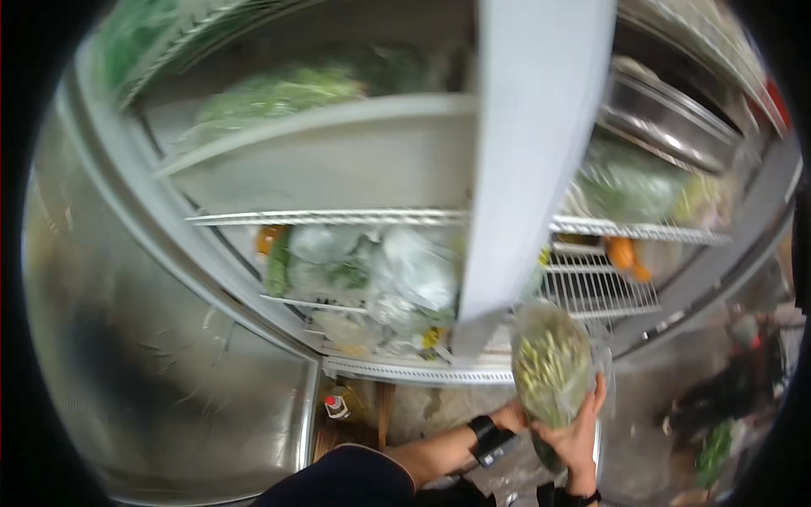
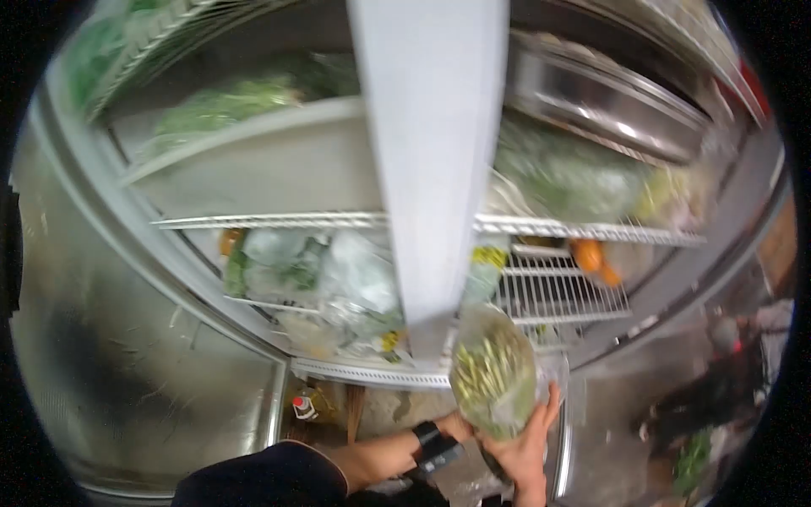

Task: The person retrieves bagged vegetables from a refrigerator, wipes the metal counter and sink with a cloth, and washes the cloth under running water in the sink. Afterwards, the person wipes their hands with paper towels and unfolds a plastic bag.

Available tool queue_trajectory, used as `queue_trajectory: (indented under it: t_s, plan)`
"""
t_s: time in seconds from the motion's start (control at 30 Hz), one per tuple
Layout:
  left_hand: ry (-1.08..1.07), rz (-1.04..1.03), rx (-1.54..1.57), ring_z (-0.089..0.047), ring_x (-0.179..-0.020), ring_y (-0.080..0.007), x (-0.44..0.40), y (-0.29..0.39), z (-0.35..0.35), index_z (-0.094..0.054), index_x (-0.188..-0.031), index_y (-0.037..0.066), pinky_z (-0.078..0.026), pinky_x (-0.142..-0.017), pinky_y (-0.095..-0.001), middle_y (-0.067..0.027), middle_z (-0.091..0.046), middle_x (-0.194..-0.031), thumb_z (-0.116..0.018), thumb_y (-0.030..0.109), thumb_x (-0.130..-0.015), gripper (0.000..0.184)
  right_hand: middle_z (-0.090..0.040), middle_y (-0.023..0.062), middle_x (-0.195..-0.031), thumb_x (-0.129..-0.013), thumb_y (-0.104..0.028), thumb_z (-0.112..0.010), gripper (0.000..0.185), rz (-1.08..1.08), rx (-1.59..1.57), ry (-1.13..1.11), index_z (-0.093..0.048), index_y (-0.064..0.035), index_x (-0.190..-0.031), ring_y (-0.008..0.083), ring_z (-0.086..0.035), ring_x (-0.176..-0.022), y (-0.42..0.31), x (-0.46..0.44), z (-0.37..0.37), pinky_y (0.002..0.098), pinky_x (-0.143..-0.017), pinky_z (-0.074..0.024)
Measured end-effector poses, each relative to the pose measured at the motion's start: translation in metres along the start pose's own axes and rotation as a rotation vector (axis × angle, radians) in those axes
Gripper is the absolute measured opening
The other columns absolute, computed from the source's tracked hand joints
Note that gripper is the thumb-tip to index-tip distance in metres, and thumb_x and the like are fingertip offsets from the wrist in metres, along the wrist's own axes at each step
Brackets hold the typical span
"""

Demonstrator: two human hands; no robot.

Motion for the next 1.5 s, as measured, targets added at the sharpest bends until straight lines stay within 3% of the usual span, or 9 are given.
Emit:
queue_trajectory:
  t_s: [0.33,0.47,0.53,0.63,0.73,1.0,1.1,1.2,1.5]
  plan:
    - [-0.004,-0.128,-0.306,-0.052,-0.098,-0.0133,0.075,0.076,-0.011,-0.054,-0.115,0.0,-0.04,-0.086,-0.0284,-0.0063,-0.059,-0.107,-0.049,0.021,-0.09,0.033,-0.045,0.0112,-0.119,-0.057,-0.018,-0.073,0.078,-0.253,-0.643,-0.459,-0.036,-0.0012,-0.124,0.0227,-0.046,-0.109,-0.028,0.043,-0.022,0.0349,-0.094,-0.0369]
    - [0.623,-0.396,-0.592,-0.055,-0.086,-0.0133,0.203,0.16,0.033,-0.06,-0.106,0.002,-0.043,-0.077,-0.0255,-0.0049,-0.061,-0.096,-0.057,0.023,-0.086,0.029,-0.057,0.0123,-0.108,-0.063,-0.004,-0.074,0.064,-0.44,-0.757,-0.411,-0.045,0.0031,-0.119,0.0197,-0.055,-0.091,-0.039,0.092,0.022,0.0306,-0.077,-0.0464]
    - [0.849,-0.557,-0.849,-0.053,-0.087,-0.0134,0.297,0.194,0.029,-0.057,-0.1,0.0,-0.042,-0.076,-0.0266,-0.003,-0.059,-0.093,-0.054,0.017,-0.086,0.023,-0.054,0.0149,-0.115,-0.07,-0.019,-0.071,0.058,-0.534,-0.521,-0.613,-0.047,0.003,-0.118,0.0233,-0.052,-0.1,-0.029,0.112,0.047,0.0338,-0.087,-0.0411]
    - [1.358,-1.309,-0.803,-0.05,-0.078,-0.0148,0.474,0.211,-0.021,-0.054,-0.098,0.004,-0.042,-0.072,-0.0277,-0.0026,-0.054,-0.084,-0.053,0.007,-0.086,0.012,-0.053,0.0151,-0.116,-0.071,-0.021,-0.07,0.058,-0.558,-0.579,-0.58,-0.047,0.0029,-0.119,0.0236,-0.051,-0.101,-0.006,0.148,0.093,0.034,-0.088,-0.0402]
    - [1.923,-1.747,-1.214,-0.043,-0.102,-0.0205,0.568,0.213,-0.099,-0.048,-0.106,0.002,-0.034,-0.088,-0.0313,-0.0095,-0.044,-0.109,-0.049,0.007,-0.087,0.02,-0.052,0.0152,-0.117,-0.072,-0.022,-0.069,0.058,-0.591,-0.682,-0.411,-0.047,0.0028,-0.119,0.0238,-0.05,-0.102,0.016,0.175,0.136,0.0342,-0.089,-0.0393]
    - [2.943,-1.54,-1.052,-0.036,-0.119,-0.0293,0.709,0.199,-0.133,-0.044,-0.121,0.002,-0.029,-0.094,-0.0462,-0.0145,-0.042,-0.124,-0.047,0.033,-0.09,0.044,-0.05,0.0156,-0.12,-0.074,-0.026,-0.067,0.059,-0.654,-0.962,0.191,-0.046,0.0025,-0.121,0.0243,-0.048,-0.106,0.074,0.237,0.247,0.0348,-0.092,-0.0368]
    - [2.867,-1.603,-0.712,-0.057,-0.09,-0.0402,0.762,0.191,-0.122,-0.058,-0.1,-0.009,-0.041,-0.083,-0.0465,-0.0269,-0.059,-0.102,-0.045,0.032,-0.087,0.045,-0.049,0.0157,-0.122,-0.074,-0.028,-0.066,0.059,-0.67,-1.016,0.455,-0.046,0.0024,-0.121,0.0245,-0.047,-0.107,0.092,0.268,0.285,0.035,-0.093,-0.0359]
    - [2.279,-1.557,-0.348,-0.045,-0.114,-0.0355,0.784,0.188,-0.081,-0.043,-0.126,-0.003,-0.035,-0.096,-0.0404,-0.0204,-0.045,-0.127,-0.03,0.051,-0.091,0.066,-0.048,0.0158,-0.123,-0.075,-0.029,-0.065,0.06,-0.656,-1.056,0.649,-0.046,0.0023,-0.122,0.0247,-0.047,-0.108,0.103,0.293,0.315,0.0352,-0.094,-0.0349]
    - [1.801,-1.761,-0.244,-0.042,-0.114,-0.0279,0.775,0.168,-0.091,-0.035,-0.128,-0.005,-0.032,-0.096,-0.0364,-0.0159,-0.041,-0.13,-0.028,0.054,-0.092,0.069,-0.045,0.0155,-0.127,-0.077,-0.034,-0.062,0.061,-0.589,-1.146,0.888,-0.044,0.0016,-0.124,0.0251,-0.043,-0.113,0.107,0.335,0.355,0.0354,-0.097,-0.031]
Point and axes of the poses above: each hand's wrist, its own x-axis away from the middle knuckle, its own z-axis out of the back of the hand, y = z × x, the point moved 4 cm from there along -x, towards the middle knuckle
